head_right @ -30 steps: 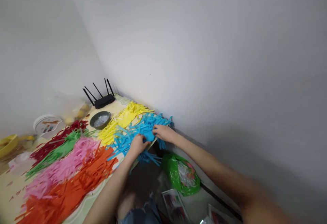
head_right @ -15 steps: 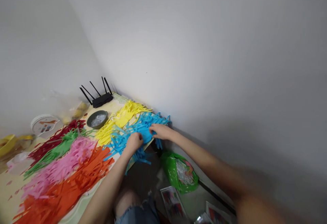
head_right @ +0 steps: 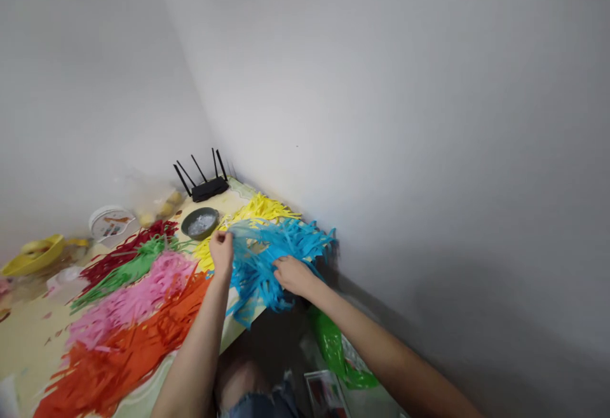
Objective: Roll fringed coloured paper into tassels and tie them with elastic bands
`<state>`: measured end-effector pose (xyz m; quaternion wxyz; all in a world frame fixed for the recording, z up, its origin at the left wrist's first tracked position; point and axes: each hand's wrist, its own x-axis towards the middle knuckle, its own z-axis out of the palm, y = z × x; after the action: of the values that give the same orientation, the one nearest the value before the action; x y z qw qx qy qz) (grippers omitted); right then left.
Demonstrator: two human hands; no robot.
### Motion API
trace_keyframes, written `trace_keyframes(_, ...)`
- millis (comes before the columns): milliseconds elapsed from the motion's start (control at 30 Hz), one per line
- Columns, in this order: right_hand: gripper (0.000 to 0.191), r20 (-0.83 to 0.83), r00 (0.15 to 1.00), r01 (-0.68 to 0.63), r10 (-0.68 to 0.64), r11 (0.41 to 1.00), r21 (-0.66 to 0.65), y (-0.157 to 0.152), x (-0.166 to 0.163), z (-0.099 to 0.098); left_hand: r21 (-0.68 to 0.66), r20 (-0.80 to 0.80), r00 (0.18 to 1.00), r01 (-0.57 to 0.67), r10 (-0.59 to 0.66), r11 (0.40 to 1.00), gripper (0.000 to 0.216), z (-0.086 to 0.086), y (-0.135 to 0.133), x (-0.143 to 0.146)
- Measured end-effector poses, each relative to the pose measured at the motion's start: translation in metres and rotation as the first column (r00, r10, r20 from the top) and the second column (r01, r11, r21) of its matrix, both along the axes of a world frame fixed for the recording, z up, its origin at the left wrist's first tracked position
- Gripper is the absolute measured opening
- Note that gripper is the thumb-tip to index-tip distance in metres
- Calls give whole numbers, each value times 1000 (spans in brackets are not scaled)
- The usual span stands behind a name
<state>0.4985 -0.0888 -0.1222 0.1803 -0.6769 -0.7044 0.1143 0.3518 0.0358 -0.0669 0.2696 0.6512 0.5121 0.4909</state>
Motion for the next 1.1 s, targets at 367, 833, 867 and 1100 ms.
trace_keyframes(367, 30, 130, 989, 65, -63, 998, -12, 9, -9, 18, 280, 144, 915, -403, 376, 871, 13, 102, 33, -261)
trace_keyframes(833, 12, -149, 614, -729, 775, 629, 270, 84, -286, 177, 28, -481, 853, 248, -204, 968, 10, 128, -87, -358)
trace_keyframes(867, 13, -208, 609, -725, 765, 644, 246, 90, -290, 176, 2, -426, 879, 238, -215, 971, 12, 128, -85, -365)
trace_keyframes(1100, 20, -451, 634, -550, 628, 776, 308, 104, -298, 170, -90, -101, 973, 199, -207, 976, 25, 122, -54, -387)
